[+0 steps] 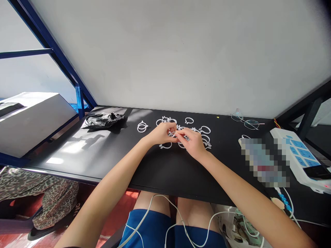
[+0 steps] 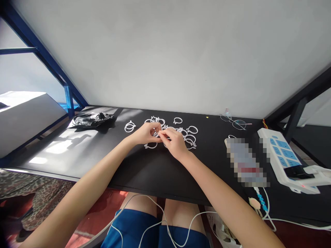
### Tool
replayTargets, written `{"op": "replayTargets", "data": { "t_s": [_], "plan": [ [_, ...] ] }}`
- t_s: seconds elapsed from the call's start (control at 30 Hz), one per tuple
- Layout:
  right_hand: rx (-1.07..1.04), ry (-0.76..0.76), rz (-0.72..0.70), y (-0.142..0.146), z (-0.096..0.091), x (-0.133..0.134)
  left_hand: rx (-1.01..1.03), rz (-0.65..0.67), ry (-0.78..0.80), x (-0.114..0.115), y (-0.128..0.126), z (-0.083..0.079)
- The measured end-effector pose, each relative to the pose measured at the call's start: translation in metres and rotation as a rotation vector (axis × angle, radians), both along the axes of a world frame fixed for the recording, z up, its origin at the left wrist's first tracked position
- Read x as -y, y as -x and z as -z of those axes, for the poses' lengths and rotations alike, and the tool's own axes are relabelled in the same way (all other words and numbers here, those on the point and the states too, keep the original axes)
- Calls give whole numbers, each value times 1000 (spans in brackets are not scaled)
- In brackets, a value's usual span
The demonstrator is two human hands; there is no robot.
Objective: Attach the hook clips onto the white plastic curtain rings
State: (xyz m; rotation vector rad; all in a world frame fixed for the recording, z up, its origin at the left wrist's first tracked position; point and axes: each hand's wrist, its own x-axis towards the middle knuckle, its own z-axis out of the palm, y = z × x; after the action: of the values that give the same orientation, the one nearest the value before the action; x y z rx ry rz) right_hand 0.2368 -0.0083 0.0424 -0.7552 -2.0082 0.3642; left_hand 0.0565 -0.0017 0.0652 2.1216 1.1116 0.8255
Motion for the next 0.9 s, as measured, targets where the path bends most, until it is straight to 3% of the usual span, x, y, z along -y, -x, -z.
{"op": "replayTargets", "data": {
  "t_s": [0.3, 0.37, 0.43, 0.67, 0.9],
  "plan": [
    [8, 9, 9, 0, 4, -2, -90, -59, -92, -4, 5, 1],
    [11, 23, 8, 0, 7, -4, -126, -182, -166, -9, 14, 2],
    [23, 34, 9, 0, 9, -6, -133, -392, -233, -15, 25, 3],
    [56, 9, -4, 0, 7, -4, -342, -826, -76, -23, 64, -1],
    [82, 9, -11, 0, 4, -3, -630, -852, 43, -21, 69, -1]
  ]
}}
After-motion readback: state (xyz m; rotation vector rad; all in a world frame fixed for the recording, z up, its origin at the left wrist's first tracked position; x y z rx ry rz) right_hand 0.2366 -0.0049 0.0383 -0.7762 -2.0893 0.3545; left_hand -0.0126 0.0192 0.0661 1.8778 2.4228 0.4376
